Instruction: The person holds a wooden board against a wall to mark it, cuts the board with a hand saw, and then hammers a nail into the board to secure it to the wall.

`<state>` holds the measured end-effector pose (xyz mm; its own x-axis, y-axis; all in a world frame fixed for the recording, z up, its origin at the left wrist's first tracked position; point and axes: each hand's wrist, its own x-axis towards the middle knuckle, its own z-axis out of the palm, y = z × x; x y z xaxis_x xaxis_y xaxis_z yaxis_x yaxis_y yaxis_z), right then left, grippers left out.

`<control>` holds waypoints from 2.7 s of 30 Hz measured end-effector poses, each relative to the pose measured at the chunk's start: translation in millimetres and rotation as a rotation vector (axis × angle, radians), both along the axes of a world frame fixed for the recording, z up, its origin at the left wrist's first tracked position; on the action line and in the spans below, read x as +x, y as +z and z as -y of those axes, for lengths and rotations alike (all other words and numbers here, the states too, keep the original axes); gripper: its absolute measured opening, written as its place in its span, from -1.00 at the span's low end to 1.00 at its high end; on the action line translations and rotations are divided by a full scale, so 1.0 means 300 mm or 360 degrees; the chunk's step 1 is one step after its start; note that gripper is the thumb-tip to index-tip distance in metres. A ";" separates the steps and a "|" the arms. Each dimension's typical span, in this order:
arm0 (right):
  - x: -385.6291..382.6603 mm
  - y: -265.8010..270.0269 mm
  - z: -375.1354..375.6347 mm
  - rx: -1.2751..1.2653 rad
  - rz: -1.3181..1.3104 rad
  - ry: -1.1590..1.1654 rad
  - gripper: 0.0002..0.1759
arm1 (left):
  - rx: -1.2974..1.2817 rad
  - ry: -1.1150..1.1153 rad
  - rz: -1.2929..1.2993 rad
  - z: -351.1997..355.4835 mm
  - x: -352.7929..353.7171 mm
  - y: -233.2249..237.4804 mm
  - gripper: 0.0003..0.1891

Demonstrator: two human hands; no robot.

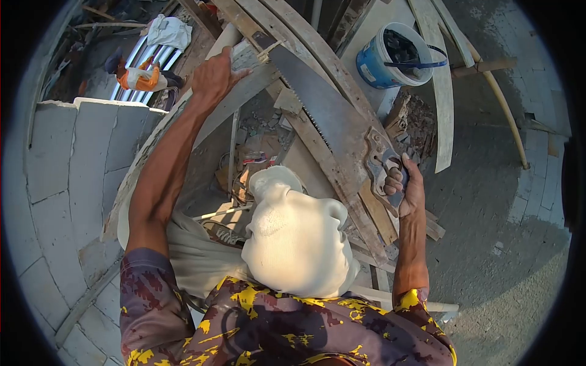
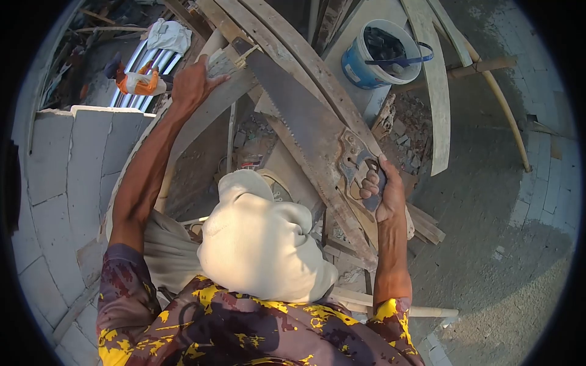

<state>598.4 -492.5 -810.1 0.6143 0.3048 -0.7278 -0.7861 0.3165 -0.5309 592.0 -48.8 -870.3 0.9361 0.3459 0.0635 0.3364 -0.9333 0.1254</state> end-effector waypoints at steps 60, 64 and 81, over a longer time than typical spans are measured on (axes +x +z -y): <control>-0.124 -0.537 0.023 0.0135 0.0137 -0.0603 -0.72 | -0.0261 0.0026 -0.0041 0.053 -0.042 0.030 -0.33; -0.125 -0.795 0.009 -0.1241 0.0191 -0.1226 -0.51 | -0.0318 -0.0112 -0.0114 0.058 -0.066 0.028 -0.30; 0.227 0.113 -0.918 -0.1676 0.3014 0.2135 -0.43 | -0.0504 -0.0267 0.0072 0.033 -0.231 0.271 -0.25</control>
<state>666.4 -217.1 -776.1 0.3558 0.9336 -0.0430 0.9228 -0.3582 -0.1419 522.6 -58.7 -788.9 0.9802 0.1968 0.0202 0.1693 -0.8875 0.4286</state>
